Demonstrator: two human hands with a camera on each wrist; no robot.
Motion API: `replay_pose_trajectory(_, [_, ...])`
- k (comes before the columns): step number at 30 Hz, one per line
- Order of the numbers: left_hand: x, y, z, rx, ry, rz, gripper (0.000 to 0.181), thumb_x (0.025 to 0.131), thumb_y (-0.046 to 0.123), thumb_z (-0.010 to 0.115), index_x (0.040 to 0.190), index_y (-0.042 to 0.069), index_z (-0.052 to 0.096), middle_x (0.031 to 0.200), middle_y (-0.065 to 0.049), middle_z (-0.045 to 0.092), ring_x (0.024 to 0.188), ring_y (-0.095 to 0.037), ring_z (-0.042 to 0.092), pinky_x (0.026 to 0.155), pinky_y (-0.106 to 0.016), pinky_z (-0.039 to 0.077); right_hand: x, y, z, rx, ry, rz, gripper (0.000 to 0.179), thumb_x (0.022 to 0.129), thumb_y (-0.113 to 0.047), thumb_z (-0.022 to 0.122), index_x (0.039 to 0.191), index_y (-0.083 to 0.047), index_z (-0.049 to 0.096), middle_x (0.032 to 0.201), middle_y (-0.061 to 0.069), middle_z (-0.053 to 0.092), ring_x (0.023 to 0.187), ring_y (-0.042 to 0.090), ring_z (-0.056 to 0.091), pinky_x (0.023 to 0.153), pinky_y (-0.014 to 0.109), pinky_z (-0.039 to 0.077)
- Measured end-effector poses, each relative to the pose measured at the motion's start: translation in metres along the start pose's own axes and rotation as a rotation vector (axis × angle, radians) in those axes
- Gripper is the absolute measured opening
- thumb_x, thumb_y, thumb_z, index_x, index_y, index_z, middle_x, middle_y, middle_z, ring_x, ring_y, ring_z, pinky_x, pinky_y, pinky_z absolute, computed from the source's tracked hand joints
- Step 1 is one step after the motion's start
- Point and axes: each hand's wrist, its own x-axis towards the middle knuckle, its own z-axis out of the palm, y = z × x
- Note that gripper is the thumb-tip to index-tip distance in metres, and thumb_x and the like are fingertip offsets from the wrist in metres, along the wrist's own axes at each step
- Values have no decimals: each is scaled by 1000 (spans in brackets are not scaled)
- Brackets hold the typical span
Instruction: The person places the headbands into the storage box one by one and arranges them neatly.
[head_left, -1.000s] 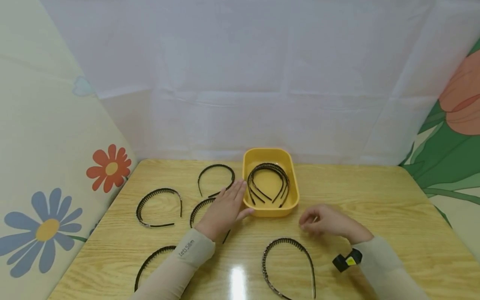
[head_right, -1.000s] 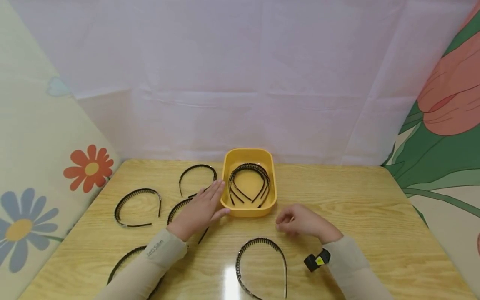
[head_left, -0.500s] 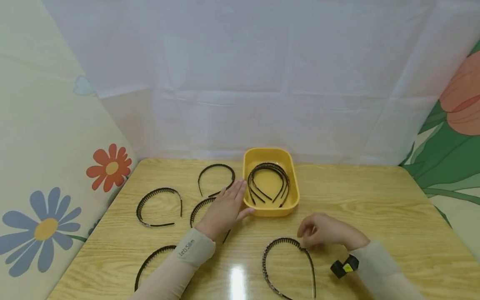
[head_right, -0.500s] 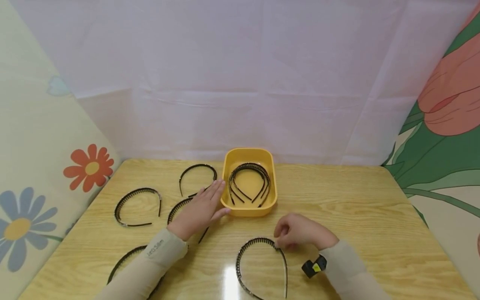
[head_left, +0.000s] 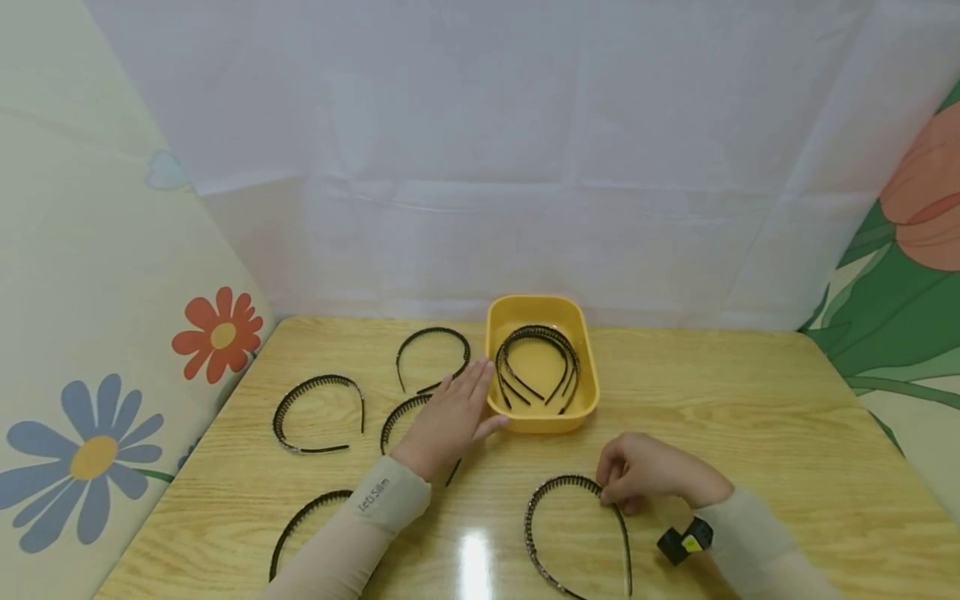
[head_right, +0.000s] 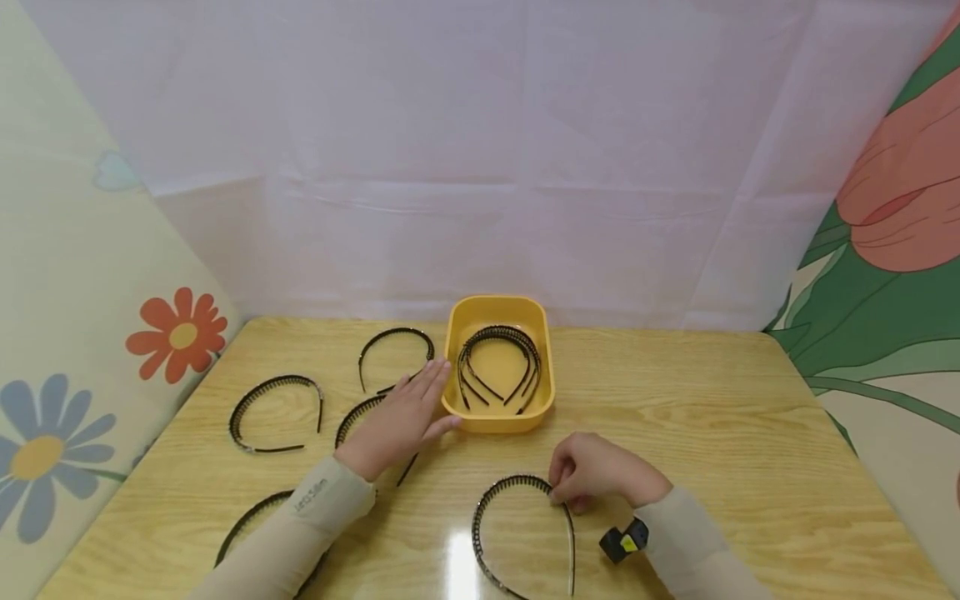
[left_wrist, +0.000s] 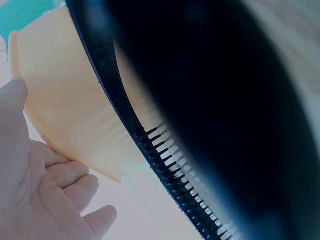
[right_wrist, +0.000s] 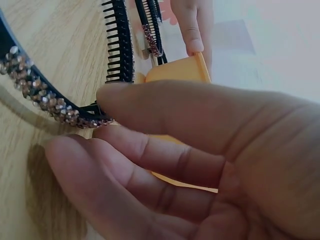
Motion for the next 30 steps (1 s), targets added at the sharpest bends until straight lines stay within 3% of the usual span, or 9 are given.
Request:
replay_pose_trajectory(8, [1, -1, 0, 6, 4, 0, 84, 105, 54, 45, 159, -5, 18, 165, -23, 18, 153, -37, 20, 122, -58, 21, 0, 0, 3, -56, 30, 10, 11, 82, 7, 72, 84, -3, 69, 70, 2, 63, 56, 13, 62, 53, 27, 57])
replay_pose_trajectory(19, [1, 0, -1, 6, 1, 0, 84, 105, 54, 44, 159, -5, 18, 165, -23, 18, 152, -38, 20, 122, -58, 20, 1, 0, 2, -146, 68, -45, 11, 81, 3, 72, 84, -7, 70, 74, -2, 64, 64, 13, 59, 56, 24, 50])
replay_pose_trajectory(24, [1, 0, -1, 8, 4, -2, 84, 105, 53, 46, 158, -6, 20, 165, -23, 19, 152, -38, 21, 122, -58, 21, 1, 0, -3, -94, 65, -50, 8, 81, 2, 71, 86, -4, 71, 74, -2, 66, 65, 13, 60, 56, 23, 50])
replay_pose_trajectory(30, [1, 0, 0, 14, -10, -6, 84, 105, 54, 44, 159, -4, 17, 166, -22, 17, 153, -36, 20, 123, -57, 21, -1, 4, -7, 81, 26, -23, 8, 84, 1, 71, 92, 2, 71, 76, 5, 70, 65, 14, 63, 59, 25, 55])
